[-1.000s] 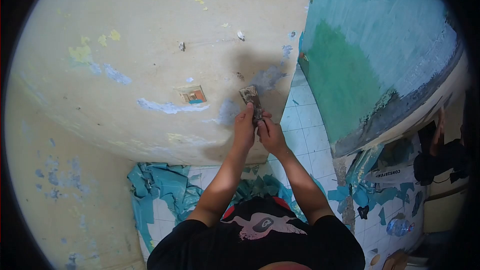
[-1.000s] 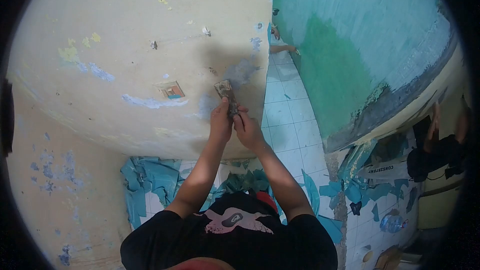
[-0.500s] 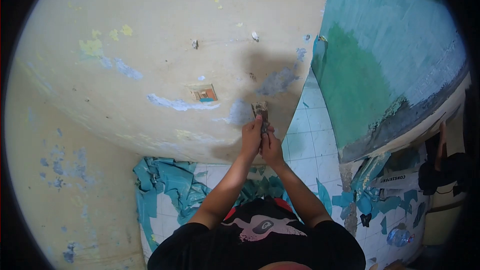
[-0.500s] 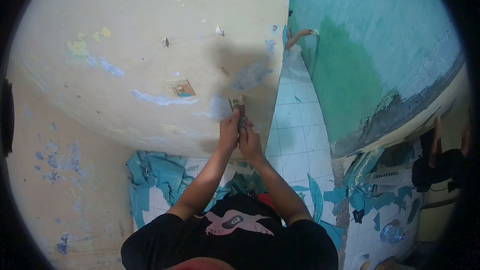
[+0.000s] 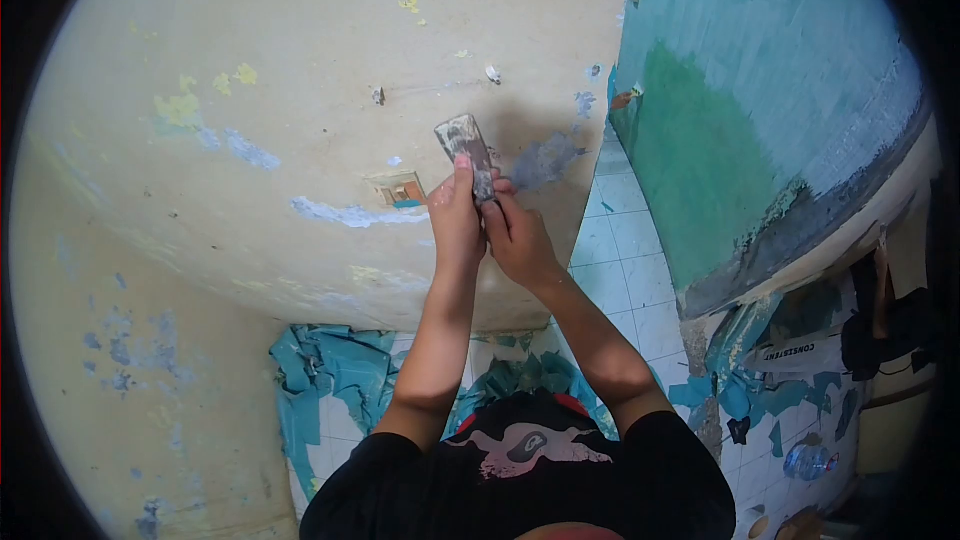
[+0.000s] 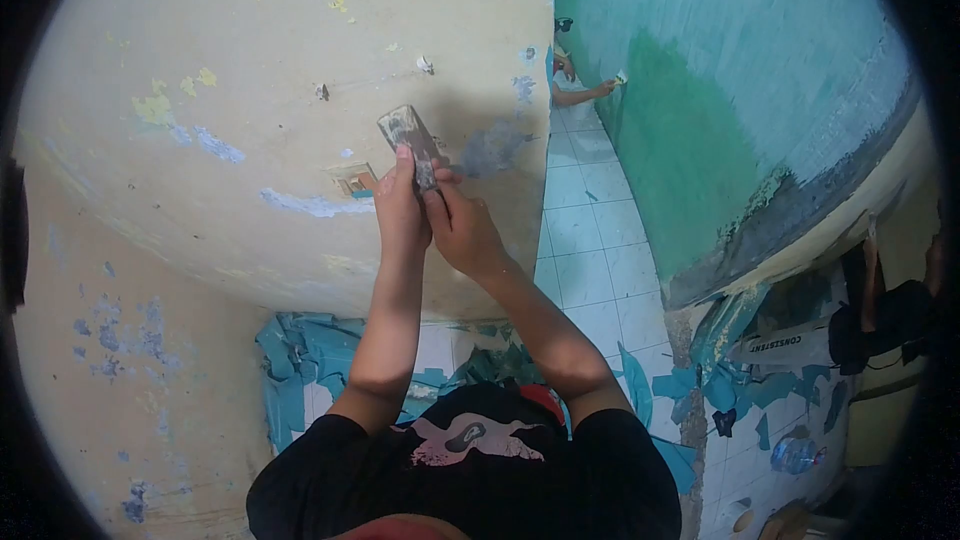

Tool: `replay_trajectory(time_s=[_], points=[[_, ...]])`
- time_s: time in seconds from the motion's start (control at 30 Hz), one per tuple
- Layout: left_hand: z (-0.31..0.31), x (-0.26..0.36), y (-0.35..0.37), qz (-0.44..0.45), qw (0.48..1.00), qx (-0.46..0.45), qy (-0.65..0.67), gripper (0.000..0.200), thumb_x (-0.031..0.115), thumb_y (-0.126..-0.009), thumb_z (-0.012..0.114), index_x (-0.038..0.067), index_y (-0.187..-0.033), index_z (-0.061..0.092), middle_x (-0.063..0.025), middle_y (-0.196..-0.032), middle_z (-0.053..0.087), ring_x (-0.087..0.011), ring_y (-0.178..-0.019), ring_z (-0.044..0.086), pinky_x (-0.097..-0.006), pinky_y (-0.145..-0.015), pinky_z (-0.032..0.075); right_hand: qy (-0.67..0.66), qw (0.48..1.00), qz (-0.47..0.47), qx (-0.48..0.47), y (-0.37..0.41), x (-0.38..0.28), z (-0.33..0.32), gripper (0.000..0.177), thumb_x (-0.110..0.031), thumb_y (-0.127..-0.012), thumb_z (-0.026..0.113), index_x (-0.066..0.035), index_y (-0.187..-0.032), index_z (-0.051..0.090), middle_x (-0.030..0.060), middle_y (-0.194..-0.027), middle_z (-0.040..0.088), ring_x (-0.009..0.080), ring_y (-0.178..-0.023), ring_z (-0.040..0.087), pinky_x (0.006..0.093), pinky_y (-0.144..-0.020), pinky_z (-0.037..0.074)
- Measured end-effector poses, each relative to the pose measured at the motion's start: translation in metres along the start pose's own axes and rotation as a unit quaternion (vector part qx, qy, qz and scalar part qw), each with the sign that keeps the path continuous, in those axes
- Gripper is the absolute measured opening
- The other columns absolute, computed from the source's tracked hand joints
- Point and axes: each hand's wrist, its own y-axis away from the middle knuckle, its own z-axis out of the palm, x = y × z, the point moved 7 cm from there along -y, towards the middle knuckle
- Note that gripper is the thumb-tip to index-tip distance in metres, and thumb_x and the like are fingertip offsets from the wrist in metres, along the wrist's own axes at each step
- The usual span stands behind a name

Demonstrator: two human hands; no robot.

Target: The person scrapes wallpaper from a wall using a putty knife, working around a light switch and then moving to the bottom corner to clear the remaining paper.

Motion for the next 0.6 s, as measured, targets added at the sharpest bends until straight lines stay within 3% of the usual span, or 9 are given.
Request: replay_trajectory(time_s=[0.07, 0.13, 0.17, 0.2, 0.27, 0.33, 0.4, 0.53, 0.6], points=[[-0.011, -0.008, 0.015, 0.006, 0.998, 0.010, -0.054, 0.046, 0.038, -0.099, 0.048, -0.006, -0.092, 0.059, -0.0141, -0.076, 0.065, -0.0197, -0.069, 0.064, -0.0300, -0.064, 0.052, 0.007, 1.000, 0.003, -0.018, 0.010, 0.009, 0.010, 0.029, -0.018, -0.096, 0.046, 0.002, -0.115, 0.053, 0.0222, -0.072, 0.062, 0.0416, -0.065, 0.062, 0.0440, -0.058, 0.048], [-0.030, -0.031, 0.032, -0.004, 0.988, 0.036, -0.150, 0.047, 0.040, -0.098, 0.049, -0.004, -0.086, 0.064, -0.0112, -0.073, 0.066, -0.0164, -0.065, 0.063, -0.0274, -0.060, 0.050, -0.057, 0.998, 0.019, 0.024, 0.042, 0.036, 0.017, 0.029, -0.020, -0.097, 0.044, 0.002, -0.113, 0.054, 0.0177, -0.064, 0.060, 0.0335, -0.055, 0.061, 0.0388, -0.053, 0.047], [-0.041, -0.049, 0.039, -0.020, 0.980, 0.050, -0.194, 0.050, 0.041, -0.097, 0.050, -0.003, -0.079, 0.067, -0.0087, -0.070, 0.067, -0.0141, -0.060, 0.062, -0.0252, -0.056, 0.049, -0.094, 0.993, 0.071, 0.023, 0.062, 0.052, 0.023, 0.030, -0.021, -0.098, 0.043, 0.003, -0.112, 0.054, 0.0148, -0.061, 0.059, 0.0282, -0.052, 0.061, 0.0361, -0.051, 0.046], [-0.050, -0.066, 0.045, -0.018, 0.980, 0.051, -0.194, 0.050, 0.041, -0.097, 0.050, -0.003, -0.079, 0.067, -0.0087, -0.070, 0.067, -0.0141, -0.060, 0.062, -0.0252, -0.056, 0.049, -0.130, 0.983, 0.124, 0.021, 0.081, 0.068, 0.029, 0.031, -0.022, -0.099, 0.041, 0.003, -0.111, 0.054, 0.0119, -0.058, 0.057, 0.0228, -0.050, 0.060, 0.0335, -0.049, 0.045], [-0.063, -0.105, 0.051, -0.093, 0.972, 0.027, -0.215, 0.051, 0.040, -0.097, 0.050, -0.004, -0.077, 0.069, -0.0094, -0.069, 0.068, -0.0137, -0.059, 0.062, -0.0263, -0.055, 0.049, -0.131, 0.980, 0.144, 0.038, 0.103, 0.088, 0.033, 0.032, -0.023, -0.100, 0.039, 0.003, -0.110, 0.054, 0.0104, -0.058, 0.058, 0.0206, -0.050, 0.060, 0.0329, -0.049, 0.045], [-0.066, -0.117, 0.042, -0.085, 0.964, 0.020, -0.251, 0.050, 0.038, -0.097, 0.051, -0.004, -0.077, 0.069, -0.0103, -0.069, 0.068, -0.0140, -0.059, 0.062, -0.0272, -0.055, 0.049, -0.131, 0.975, 0.170, 0.056, 0.111, 0.111, 0.037, 0.033, -0.024, -0.100, 0.038, 0.003, -0.110, 0.053, 0.0090, -0.058, 0.058, 0.0184, -0.050, 0.060, 0.0323, -0.048, 0.044], [-0.064, -0.119, 0.042, -0.076, 0.955, 0.010, -0.286, 0.049, 0.037, -0.097, 0.051, -0.005, -0.078, 0.069, -0.0112, -0.069, 0.068, -0.0143, -0.059, 0.063, -0.0281, -0.055, 0.049, -0.163, 0.966, 0.195, 0.050, 0.110, 0.125, 0.041, 0.031, -0.024, -0.102, 0.033, 0.000, -0.110, 0.052, 0.0034, -0.057, 0.054, 0.0106, -0.045, 0.053, 0.0268, -0.042, 0.042], [-0.064, -0.117, 0.036, -0.057, 0.946, 0.020, -0.319, 0.050, 0.037, -0.097, 0.051, -0.006, -0.079, 0.068, -0.0120, -0.068, 0.068, -0.0154, -0.060, 0.063, -0.0293, -0.057, 0.050, -0.181, 0.962, 0.187, 0.085, 0.109, 0.122, 0.044, 0.032, -0.024, -0.102, 0.032, 0.000, -0.108, 0.052, 0.0037, -0.057, 0.054, 0.0111, -0.044, 0.053, 0.0266, -0.043, 0.044], [-0.064, -0.117, 0.037, -0.061, 0.946, 0.021, -0.317, 0.050, 0.039, -0.097, 0.050, -0.005, -0.079, 0.067, -0.0115, -0.070, 0.067, -0.0152, -0.062, 0.063, -0.0286, -0.059, 0.050, -0.114, 0.981, 0.139, 0.072, 0.107, 0.135, 0.046, 0.033, -0.024, -0.102, 0.032, 0.000, -0.108, 0.053, 0.0051, -0.058, 0.057, 0.0134, -0.045, 0.055, 0.0280, -0.044, 0.045]])
